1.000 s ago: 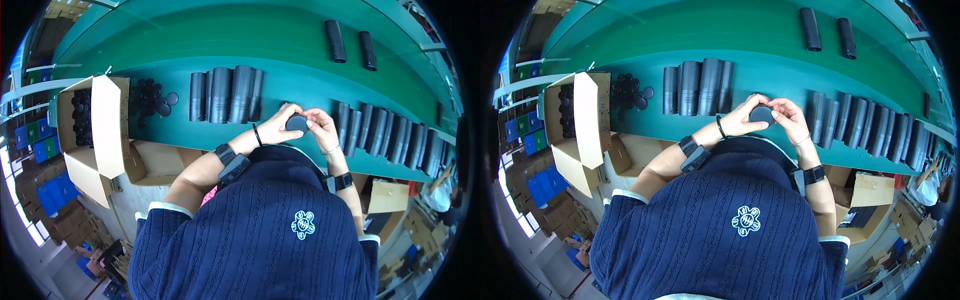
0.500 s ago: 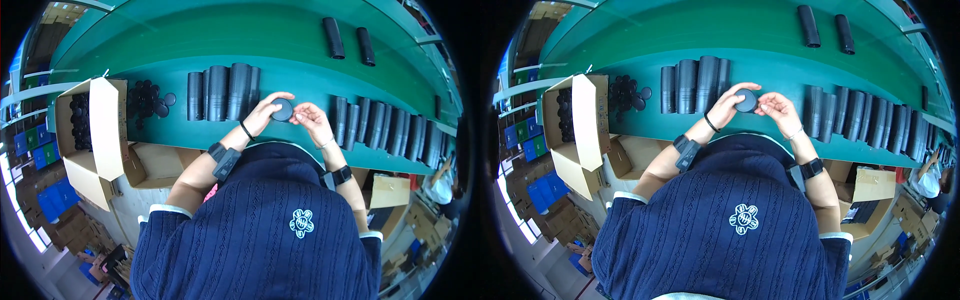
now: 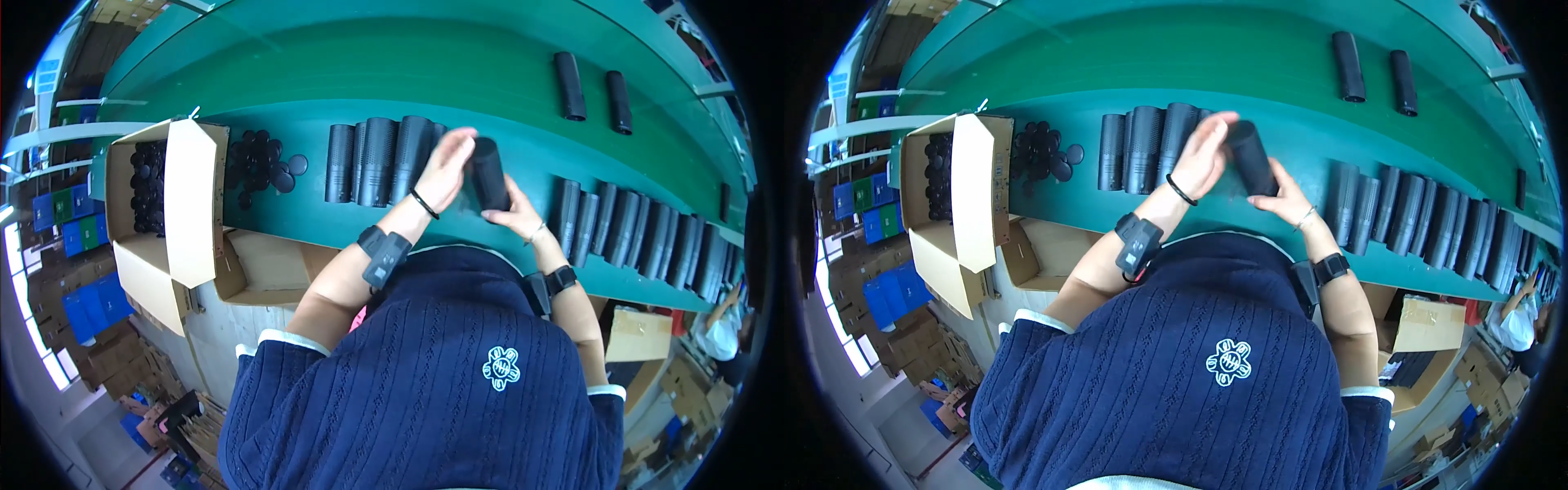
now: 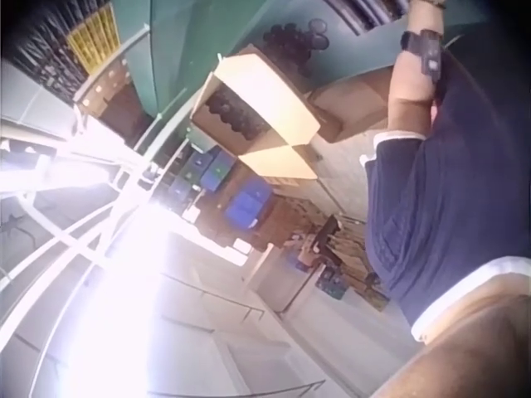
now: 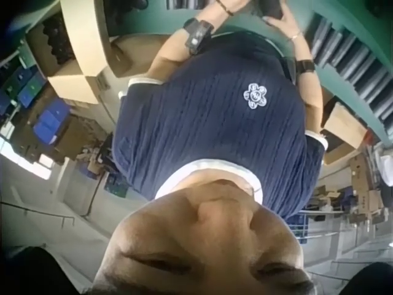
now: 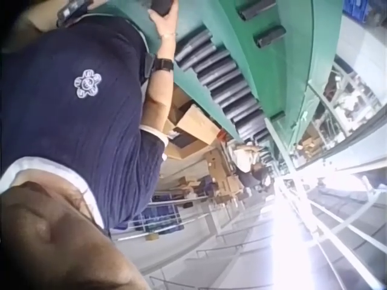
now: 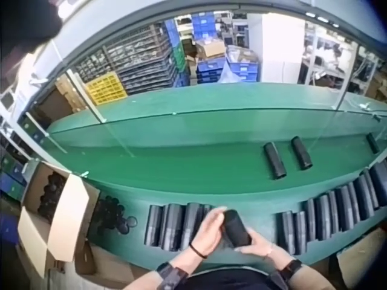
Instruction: The person removes black cylinders from a cardboard box, places them on a green workbench, and fits black caps onto the ends of the cylinders by hand. The person then gathers the capped cylinders and places them into a different cardboard box.
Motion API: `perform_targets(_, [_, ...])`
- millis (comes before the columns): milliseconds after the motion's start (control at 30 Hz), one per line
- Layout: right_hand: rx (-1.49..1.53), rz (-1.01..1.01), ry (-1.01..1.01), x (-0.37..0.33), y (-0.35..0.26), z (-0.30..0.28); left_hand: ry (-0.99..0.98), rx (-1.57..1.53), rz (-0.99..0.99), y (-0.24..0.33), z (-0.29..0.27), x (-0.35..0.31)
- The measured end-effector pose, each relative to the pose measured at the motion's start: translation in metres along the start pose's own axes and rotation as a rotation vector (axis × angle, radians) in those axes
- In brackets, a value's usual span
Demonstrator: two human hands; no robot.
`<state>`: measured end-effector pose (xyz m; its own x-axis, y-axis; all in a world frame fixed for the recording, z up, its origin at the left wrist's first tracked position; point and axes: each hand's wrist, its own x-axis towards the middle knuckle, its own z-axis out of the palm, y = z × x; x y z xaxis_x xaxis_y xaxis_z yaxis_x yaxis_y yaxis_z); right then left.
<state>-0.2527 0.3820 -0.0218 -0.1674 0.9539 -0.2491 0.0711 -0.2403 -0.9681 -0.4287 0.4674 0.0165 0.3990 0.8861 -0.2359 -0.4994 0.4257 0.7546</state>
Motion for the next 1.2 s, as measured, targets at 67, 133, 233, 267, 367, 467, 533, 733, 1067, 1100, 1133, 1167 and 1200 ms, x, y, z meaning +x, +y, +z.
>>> perform_targets(67, [0.014,0.073,0.094,0.019,-0.003,-0.012,0.242,0.751,0.269,0.022,-0.013,0.013])
perform_targets(133, [-0.036,0.116,0.199,0.049,-0.013,-0.031,0.378,1.723,0.449,0.053,-0.014,0.009])
perform_targets(233, [-0.373,0.116,0.444,0.116,-0.015,-0.056,0.211,1.917,0.174,0.056,-0.031,0.01])
perform_targets(267, [-0.478,0.09,0.529,0.137,-0.018,-0.062,0.157,1.959,0.105,0.055,-0.034,0.011])
perform_targets(367, [-0.639,0.113,0.523,0.181,-0.002,-0.098,0.142,1.574,0.011,0.061,-0.03,0.007])
perform_targets(467, [-0.85,0.124,0.489,0.184,0.016,-0.109,-0.049,1.256,0.016,0.085,-0.015,-0.007])
perform_targets(533, [-1.072,-0.239,0.682,0.164,0.012,-0.104,-0.18,0.769,-0.024,0.089,0.004,-0.017])
perform_targets(733, [0.461,0.155,-0.078,0.036,-0.09,-0.015,-0.35,0.652,0.061,0.031,0.001,-0.024])
perform_targets(1067, [0.467,0.047,0.025,-0.011,-0.043,0.0,-0.481,0.814,0.077,-0.012,-0.016,-0.03])
perform_targets(1100, [0.452,0.02,0.021,-0.014,-0.042,0.001,-0.497,0.788,0.076,-0.014,-0.016,-0.032])
perform_targets(1133, [0.45,0.018,0.026,-0.015,-0.042,0.003,-0.503,0.787,0.077,-0.014,-0.018,-0.032])
perform_targets(1167, [0.438,-0.01,0.061,-0.014,-0.043,0.008,-0.492,0.728,0.022,-0.014,-0.021,-0.032])
perform_targets(1200, [0.419,-0.038,0.097,-0.013,-0.045,0.011,-0.483,0.665,-0.029,-0.013,-0.021,-0.031])
